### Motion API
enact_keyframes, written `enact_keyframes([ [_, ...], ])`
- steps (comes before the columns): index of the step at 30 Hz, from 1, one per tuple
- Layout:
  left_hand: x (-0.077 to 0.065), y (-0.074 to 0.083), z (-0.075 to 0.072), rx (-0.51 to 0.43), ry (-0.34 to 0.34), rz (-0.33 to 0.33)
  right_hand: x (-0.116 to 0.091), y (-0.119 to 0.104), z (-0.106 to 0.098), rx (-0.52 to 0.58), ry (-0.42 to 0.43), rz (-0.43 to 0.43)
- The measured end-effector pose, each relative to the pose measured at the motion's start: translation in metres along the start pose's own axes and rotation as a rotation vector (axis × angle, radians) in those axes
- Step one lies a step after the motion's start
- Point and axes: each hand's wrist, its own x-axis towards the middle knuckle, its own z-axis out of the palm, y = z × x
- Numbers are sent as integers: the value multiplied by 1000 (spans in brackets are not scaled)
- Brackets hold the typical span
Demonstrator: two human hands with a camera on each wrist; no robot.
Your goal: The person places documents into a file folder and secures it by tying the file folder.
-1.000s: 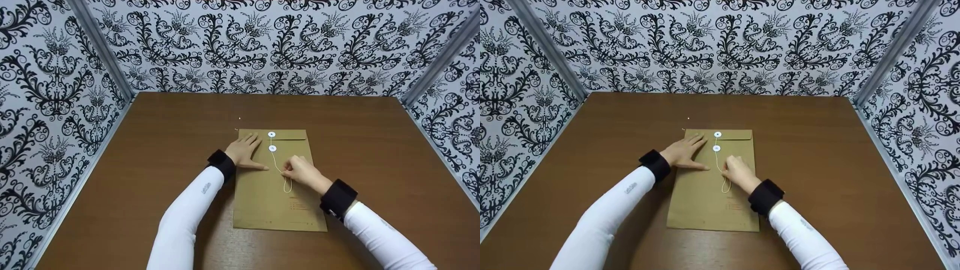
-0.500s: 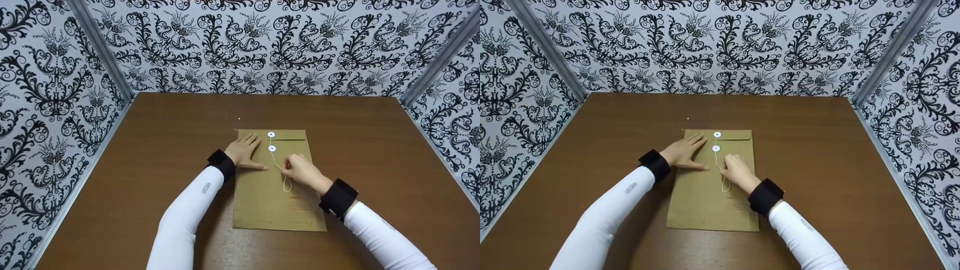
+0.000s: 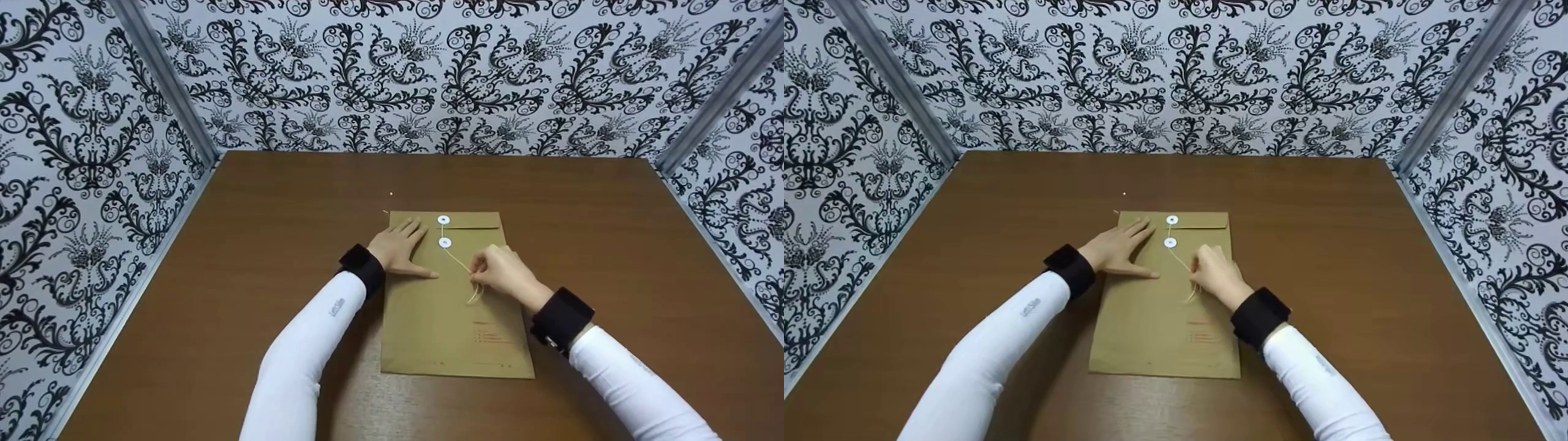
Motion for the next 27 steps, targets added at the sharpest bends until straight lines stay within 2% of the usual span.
enact_keyframes([
  [10, -1, 0, -2, -5, -4, 6, 14, 17, -19, -211, 24, 8],
  [21, -2, 1, -3, 2, -7, 9, 43, 35, -28, -345, 131, -78],
  [27, -5, 2, -6, -2, -3, 15, 59, 38, -29, -384, 139, -103],
])
